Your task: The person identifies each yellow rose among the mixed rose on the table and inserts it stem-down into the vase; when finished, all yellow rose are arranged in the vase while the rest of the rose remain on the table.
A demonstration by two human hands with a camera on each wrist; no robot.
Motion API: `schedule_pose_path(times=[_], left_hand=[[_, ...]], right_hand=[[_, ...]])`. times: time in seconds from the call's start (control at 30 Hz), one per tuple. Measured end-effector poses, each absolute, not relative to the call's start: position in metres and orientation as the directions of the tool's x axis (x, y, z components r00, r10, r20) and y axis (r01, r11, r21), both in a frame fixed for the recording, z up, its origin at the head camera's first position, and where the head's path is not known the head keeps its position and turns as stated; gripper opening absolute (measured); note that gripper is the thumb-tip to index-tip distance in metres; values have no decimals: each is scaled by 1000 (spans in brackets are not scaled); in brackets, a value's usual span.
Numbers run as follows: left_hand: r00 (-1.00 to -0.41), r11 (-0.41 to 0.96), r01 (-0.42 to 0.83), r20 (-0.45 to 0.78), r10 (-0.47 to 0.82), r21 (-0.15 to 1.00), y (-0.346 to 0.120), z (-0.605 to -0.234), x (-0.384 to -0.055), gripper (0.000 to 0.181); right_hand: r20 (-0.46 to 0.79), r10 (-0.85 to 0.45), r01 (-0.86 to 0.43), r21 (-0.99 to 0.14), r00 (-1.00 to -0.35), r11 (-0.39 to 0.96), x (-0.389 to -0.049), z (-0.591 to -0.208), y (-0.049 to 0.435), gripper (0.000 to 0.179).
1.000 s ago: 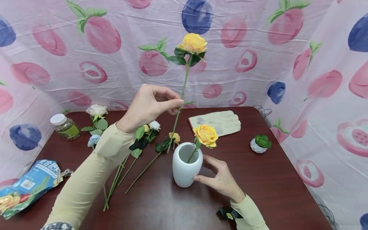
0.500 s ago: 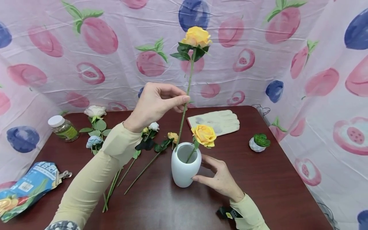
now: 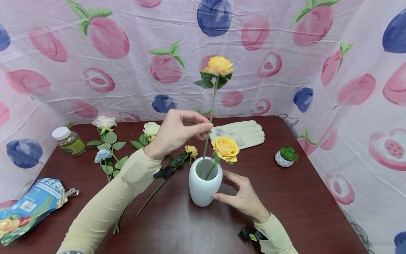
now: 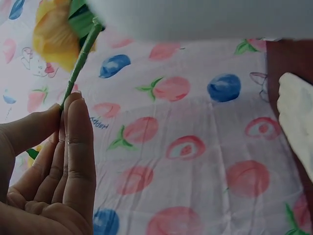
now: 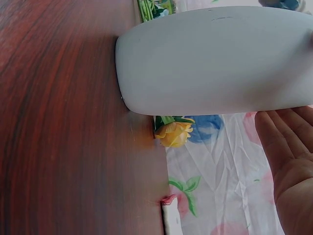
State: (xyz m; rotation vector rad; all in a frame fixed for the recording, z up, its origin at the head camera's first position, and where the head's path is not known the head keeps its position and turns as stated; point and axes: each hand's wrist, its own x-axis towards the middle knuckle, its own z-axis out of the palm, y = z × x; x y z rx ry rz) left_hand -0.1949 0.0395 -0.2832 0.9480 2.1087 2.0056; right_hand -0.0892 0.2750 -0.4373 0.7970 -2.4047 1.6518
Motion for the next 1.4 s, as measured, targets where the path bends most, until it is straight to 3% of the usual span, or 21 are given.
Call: schedule_pose_path(times=[0.27, 0.6, 0.87, 1.13, 1.4], left_hand=[[-789, -16, 334, 288, 543, 943, 35, -312, -184, 10], [-779, 4, 358, 296, 553, 934, 29, -330, -176, 10], [-813, -69, 325, 316, 489, 943, 25, -332, -172, 9], [-826, 0, 350, 309, 472, 937, 23, -340, -170, 12], [-849, 2, 296, 262, 458, 955, 1, -347, -172, 7]], right_hand=[[381, -360, -483, -837, -852, 257, -90, -435, 273, 71], [379, -354, -478, -841, -855, 255, -91, -438, 275, 71], [382, -348, -477, -844, -856, 246, -91, -438, 274, 71], [370, -351, -467, -848, -860, 251, -89, -435, 274, 73], [366, -353, -464, -849, -861, 253, -90, -435, 274, 73]])
